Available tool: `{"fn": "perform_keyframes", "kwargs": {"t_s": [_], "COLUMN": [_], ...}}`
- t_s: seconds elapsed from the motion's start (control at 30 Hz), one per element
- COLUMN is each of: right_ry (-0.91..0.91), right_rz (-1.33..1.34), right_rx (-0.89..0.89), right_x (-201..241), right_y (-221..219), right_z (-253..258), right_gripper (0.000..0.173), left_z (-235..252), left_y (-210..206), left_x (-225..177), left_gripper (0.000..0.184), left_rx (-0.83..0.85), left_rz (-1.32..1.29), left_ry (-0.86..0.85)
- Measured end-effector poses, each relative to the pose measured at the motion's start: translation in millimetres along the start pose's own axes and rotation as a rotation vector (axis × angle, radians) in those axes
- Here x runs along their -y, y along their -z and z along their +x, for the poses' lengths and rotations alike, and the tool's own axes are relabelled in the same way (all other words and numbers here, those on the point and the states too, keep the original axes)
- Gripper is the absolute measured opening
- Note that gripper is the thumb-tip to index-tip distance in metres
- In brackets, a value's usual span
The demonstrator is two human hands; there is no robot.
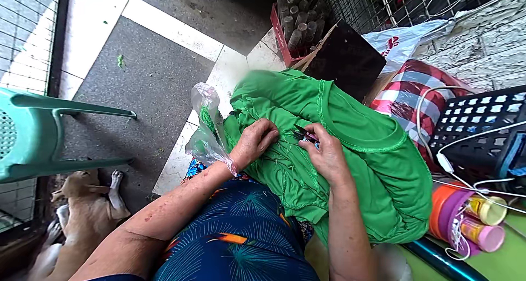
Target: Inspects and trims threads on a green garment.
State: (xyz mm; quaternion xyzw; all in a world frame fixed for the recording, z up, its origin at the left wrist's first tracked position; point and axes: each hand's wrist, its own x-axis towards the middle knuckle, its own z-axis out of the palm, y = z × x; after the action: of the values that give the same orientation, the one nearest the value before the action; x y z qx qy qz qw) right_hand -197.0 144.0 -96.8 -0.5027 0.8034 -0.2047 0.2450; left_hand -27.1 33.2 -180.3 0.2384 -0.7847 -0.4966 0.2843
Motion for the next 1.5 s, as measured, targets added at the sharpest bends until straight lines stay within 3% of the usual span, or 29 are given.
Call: {"fn": "perform_keyframes", "kwargs": {"t_s": [0.1, 0.23, 0.37, 0.63, 0.9, 1.2, 1.3, 1.5], "right_ry": [-0.012, 0.032, 0.099, 0.068, 0.153, -0.024, -0.009, 0.041], "right_rz": [0.03, 0.103, 0.024, -0.253, -0.412, -0.104, -0.091, -0.032], "right_rx": [-0.043, -0.137, -0.069, 0.082, 0.001, -0.021, -0.044, -0.079], "right_x": [0, -1, -3, 24, 27, 14, 13, 9], "right_y": [-3, -6, -4, 2, -17, -10, -11, -14], "right_z": [-2, -5, -6, -4, -1, -2, -2, -3], "right_gripper": [0.025, 0.027, 0.025, 0.019, 0.01, 0.023, 0.023, 0.024], "left_z": [1, 5, 12, 11, 5, -2, 5, 18], "left_y": [-6, -10, 0, 9, 4, 3, 1, 10], "left_x": [-9, -23, -24, -13, -6, -5, -8, -2], "left_gripper": [0.019, 0.031, 0.015, 0.02, 0.018, 0.015, 0.028, 0.011], "left_rx": [0.005, 0.082, 0.15, 0.225, 0.17, 0.067, 0.111, 0.139], "left_rz": [0.118, 0.189, 0.11, 0.024, 0.036, 0.001, 0.111, 0.105], "left_ry": [-0.032, 0.111, 0.138, 0.129, 0.057, 0.124, 0.082, -0.002]}}
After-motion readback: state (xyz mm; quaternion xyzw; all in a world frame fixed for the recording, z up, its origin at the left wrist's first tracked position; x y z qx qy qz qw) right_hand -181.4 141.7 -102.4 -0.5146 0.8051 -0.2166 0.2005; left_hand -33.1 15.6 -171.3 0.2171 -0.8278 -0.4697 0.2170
